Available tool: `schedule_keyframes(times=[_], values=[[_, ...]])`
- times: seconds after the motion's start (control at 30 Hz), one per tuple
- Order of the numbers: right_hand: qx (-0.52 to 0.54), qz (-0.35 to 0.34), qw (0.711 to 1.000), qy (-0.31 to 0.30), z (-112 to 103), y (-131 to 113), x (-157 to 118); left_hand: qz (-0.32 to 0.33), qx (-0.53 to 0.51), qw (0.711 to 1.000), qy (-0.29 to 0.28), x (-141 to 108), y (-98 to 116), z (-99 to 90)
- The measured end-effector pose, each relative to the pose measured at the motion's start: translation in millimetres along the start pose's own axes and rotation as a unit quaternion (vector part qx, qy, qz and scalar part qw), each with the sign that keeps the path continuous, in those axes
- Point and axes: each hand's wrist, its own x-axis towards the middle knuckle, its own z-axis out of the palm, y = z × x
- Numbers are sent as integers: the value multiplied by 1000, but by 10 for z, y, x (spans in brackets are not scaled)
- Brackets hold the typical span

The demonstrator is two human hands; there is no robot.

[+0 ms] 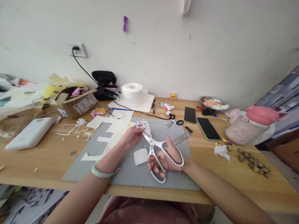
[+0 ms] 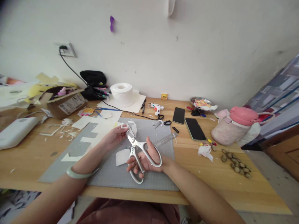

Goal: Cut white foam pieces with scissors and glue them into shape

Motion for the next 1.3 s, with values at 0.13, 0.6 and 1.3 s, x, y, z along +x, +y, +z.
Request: schedule_keyframes(times=[0.13,0.6,1.3], values=[[-17,-9,1000,21,20,1,7,5,-1,1000,1,-19,-7,15],[-63,25,986,150,105,-12,3,31,2,999,-13,-23,-34,24],[2,16,1000,26,66,-44,1,22,7,1000,9,-14,-36,37]])
